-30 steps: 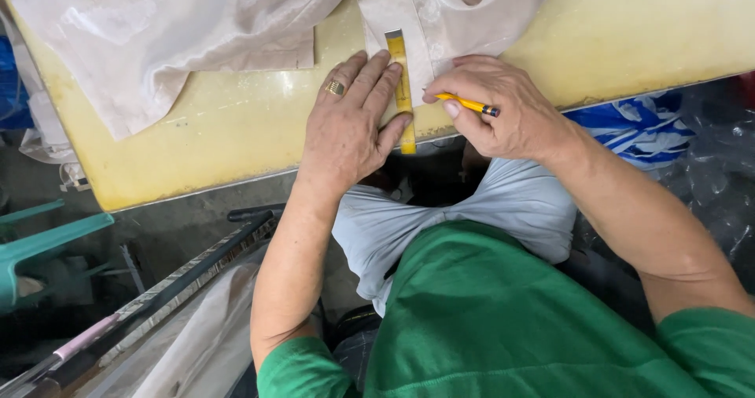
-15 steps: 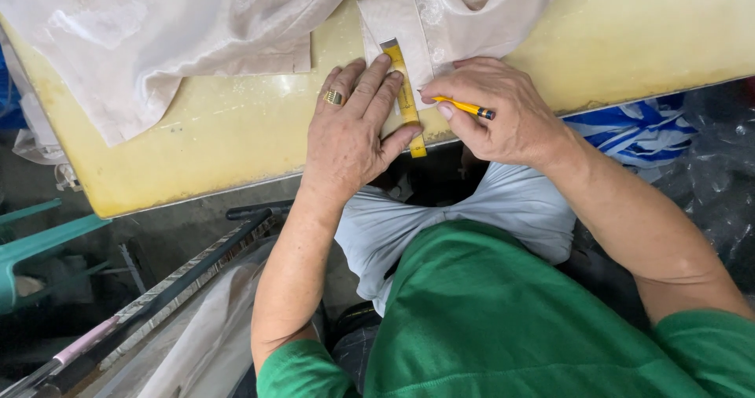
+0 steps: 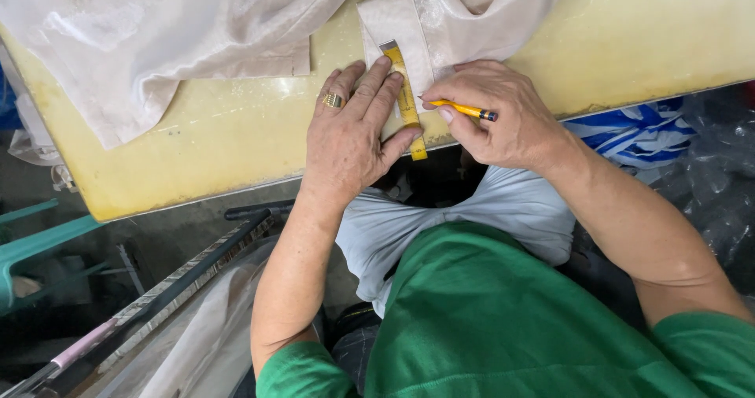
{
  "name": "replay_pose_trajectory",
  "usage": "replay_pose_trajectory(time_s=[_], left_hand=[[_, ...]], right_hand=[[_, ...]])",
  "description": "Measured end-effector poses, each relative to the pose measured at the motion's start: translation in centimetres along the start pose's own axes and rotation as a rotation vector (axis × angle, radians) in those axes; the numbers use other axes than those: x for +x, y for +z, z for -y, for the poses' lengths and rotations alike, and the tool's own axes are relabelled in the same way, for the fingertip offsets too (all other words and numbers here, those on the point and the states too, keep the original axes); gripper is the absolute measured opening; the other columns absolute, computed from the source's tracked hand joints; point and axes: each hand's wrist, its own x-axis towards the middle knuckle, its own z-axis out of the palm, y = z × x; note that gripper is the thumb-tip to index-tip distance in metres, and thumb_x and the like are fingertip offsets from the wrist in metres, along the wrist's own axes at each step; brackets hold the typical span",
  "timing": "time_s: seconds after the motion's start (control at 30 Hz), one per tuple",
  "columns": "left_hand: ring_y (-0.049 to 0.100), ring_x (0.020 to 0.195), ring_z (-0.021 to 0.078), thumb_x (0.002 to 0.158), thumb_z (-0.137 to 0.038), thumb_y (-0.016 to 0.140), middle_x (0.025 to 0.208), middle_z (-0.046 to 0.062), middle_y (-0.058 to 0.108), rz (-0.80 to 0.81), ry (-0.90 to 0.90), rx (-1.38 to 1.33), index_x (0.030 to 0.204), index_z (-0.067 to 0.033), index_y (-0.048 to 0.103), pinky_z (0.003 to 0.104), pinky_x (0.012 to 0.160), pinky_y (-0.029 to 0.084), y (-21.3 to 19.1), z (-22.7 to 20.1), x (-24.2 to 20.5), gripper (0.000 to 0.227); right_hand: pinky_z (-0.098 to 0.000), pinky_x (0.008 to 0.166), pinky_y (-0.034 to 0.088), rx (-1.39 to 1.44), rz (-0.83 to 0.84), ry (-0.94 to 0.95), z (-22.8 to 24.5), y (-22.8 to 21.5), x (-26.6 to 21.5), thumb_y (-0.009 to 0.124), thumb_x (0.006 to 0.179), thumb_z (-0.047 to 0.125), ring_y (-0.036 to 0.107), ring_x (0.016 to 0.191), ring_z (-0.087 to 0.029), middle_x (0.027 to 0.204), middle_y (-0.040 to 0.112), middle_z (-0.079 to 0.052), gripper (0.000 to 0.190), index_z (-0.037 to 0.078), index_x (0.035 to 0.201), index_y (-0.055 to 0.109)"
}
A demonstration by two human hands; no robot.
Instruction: The person measures and marks a piece of light-colored fabric with a yellow measuring tape and a pencil. They smooth the fabric, align the tape, and make marks along the edge and patterned sections. The fabric is folded and repositioned on the table during the process.
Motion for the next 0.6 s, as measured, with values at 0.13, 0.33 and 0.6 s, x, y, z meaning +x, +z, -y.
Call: replay_pose_trajectory(time_s=[0.13,0.33,0.6], left_hand=[[0.060,0.127,0.0394,0.102,-0.055,0.064,0.143,0.014,0.062,-0.010,0.006,0.007,0.135,-0.0040,0.065,0.054,0.110,0.048,0.0,0.0,0.1,0.061],[0.059,0.127,0.0396,0.102,-0.056,0.061,0.144,0.014,0.062,0.013,-0.018,-0.008,0.136,-0.0040,0.065,0.054,0.112,0.047,0.0,0.0,0.0,0.063],[0.059,0.125,0.0392,0.101,-0.055,0.063,0.143,0.014,0.062,-0.005,-0.003,-0.009,0.135,-0.0021,0.065,0.053,0.111,0.046,-0.3,0.1,0.2,0.063]], right_hand=[[-0.0413,0.092,0.051,0.057,-0.026,0.105,0.0,0.3,0.1,0.058,0.101,0.004,0.068,0.092,-0.031,0.101,0.072,-0.008,0.014,0.003,0.109,0.069],[-0.0402,0.094,0.048,0.032,-0.023,0.163,0.1,1.1,0.1,0.063,0.096,0.002,0.070,0.092,-0.025,0.098,0.074,-0.002,0.014,0.007,0.106,0.071],[-0.0390,0.093,0.046,-0.007,-0.039,0.184,0.2,1.5,0.3,0.063,0.098,0.003,0.070,0.093,-0.023,0.095,0.073,-0.002,0.012,0.007,0.107,0.071]])
